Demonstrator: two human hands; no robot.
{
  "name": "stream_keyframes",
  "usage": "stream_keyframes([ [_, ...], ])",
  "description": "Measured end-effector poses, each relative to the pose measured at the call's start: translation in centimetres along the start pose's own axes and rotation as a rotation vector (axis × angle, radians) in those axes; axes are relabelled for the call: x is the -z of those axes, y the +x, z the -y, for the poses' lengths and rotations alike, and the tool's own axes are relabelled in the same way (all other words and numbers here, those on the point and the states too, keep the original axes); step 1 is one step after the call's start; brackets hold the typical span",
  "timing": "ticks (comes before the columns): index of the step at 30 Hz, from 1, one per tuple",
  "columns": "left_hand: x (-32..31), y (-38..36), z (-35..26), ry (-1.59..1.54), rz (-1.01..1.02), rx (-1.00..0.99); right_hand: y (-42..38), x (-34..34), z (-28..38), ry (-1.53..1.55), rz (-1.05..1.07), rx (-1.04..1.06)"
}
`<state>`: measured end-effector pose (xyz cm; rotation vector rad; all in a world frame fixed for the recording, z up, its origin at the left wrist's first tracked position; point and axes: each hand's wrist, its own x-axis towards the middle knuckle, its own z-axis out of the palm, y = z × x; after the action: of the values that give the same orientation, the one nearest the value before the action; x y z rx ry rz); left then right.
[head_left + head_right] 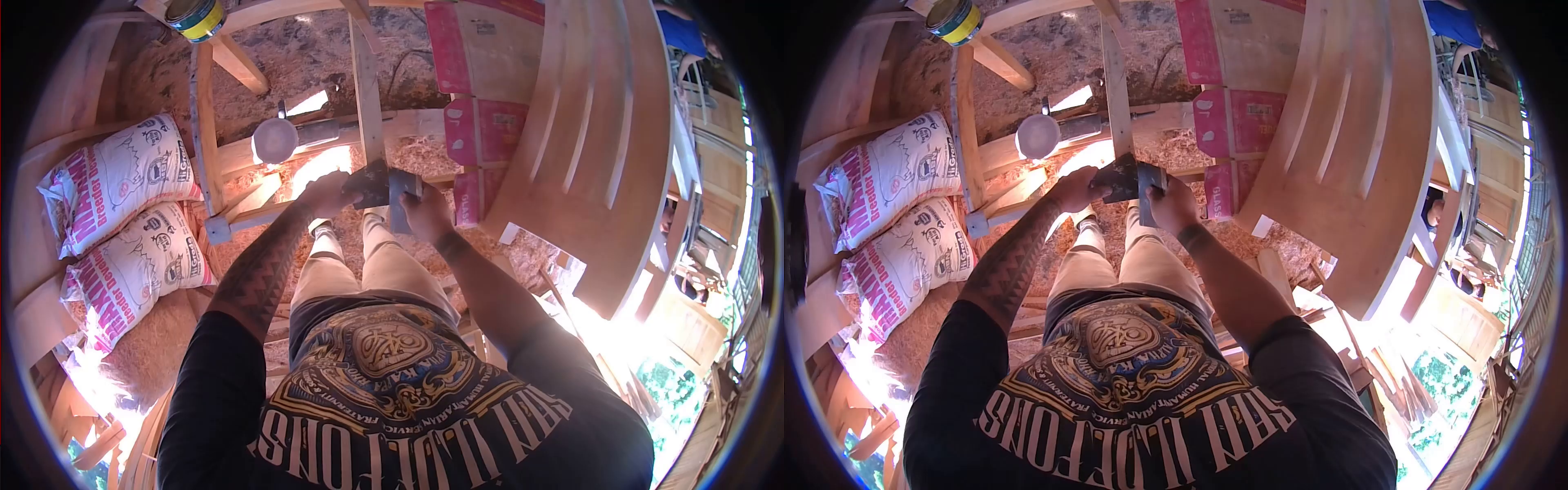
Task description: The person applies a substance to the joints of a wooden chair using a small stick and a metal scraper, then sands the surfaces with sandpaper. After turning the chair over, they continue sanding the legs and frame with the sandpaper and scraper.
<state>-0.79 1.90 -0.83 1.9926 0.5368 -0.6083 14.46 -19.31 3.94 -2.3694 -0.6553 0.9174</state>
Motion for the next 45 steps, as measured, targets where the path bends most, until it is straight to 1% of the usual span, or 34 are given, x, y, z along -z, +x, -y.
stream_keyframes([
  [3,-1.0,0.3,0.3,0.053,-0.100,-0.025,1.8,-1.2,0.6,-0.016,0.019,0.053],
  [6,-1.5,0.3,0.5,0.050,-0.126,-0.051,3.9,-2.0,4.8,-0.104,0.050,0.139],
  [9,-1.7,0.3,0.7,0.067,-0.164,-0.120,4.7,-1.2,3.6,-0.172,0.088,0.210],
  [12,-1.6,0.5,0.7,0.052,-0.173,-0.119,3.9,-0.3,3.0,-0.098,0.116,0.142],
  [15,-2.2,0.3,0.6,0.025,-0.163,-0.117,4.2,-1.3,5.8,-0.167,0.143,0.091],
  [18,-1.7,0.0,0.2,0.015,-0.151,-0.074,4.2,-0.1,4.4,-0.231,0.166,0.240],
  [21,-1.5,-0.2,0.0,0.028,-0.164,-0.078,3.0,0.7,4.0,-0.026,0.158,0.291],
  [24,-1.6,0.2,0.1,-0.024,-0.153,-0.078,4.8,-1.8,5.8,-0.282,0.203,0.221],
  [27,-1.3,0.0,-0.2,0.052,-0.124,-0.063,4.9,-0.2,5.6,-0.323,0.300,0.289],
  [28,-1.3,0.3,0.2,0.038,-0.072,-0.055,4.5,0.4,4.7,-0.256,0.178,0.500],
  [31,-1.9,0.8,0.7,0.034,-0.044,-0.021,4.9,-0.5,3.8,-0.263,0.182,0.305],
  [32,-1.9,1.0,0.8,0.004,-0.085,-0.080,5.4,-2.3,3.2,-0.320,0.151,0.407],
  [35,-1.6,0.7,0.5,0.006,-0.074,-0.044,6.6,-3.2,2.2,-0.376,0.196,0.470],
  [36,-1.5,0.5,0.4,-0.007,-0.088,-0.060,6.4,-2.3,1.5,-0.375,0.207,0.511],
  [39,-1.7,0.5,0.6,-0.028,-0.093,-0.083,4.3,0.0,3.4,-0.105,0.185,0.281],
  [42,-1.5,0.4,0.3,-0.049,-0.090,-0.035,4.6,-1.4,6.4,-0.296,0.186,0.226],
  [44,-1.6,0.7,0.7,0.022,-0.142,-0.082,6.0,-1.6,3.9,-0.368,0.196,0.421],
  [45,-1.9,0.3,0.6,0.048,-0.155,-0.101,5.8,-1.1,3.2,-0.365,0.186,0.459],
])
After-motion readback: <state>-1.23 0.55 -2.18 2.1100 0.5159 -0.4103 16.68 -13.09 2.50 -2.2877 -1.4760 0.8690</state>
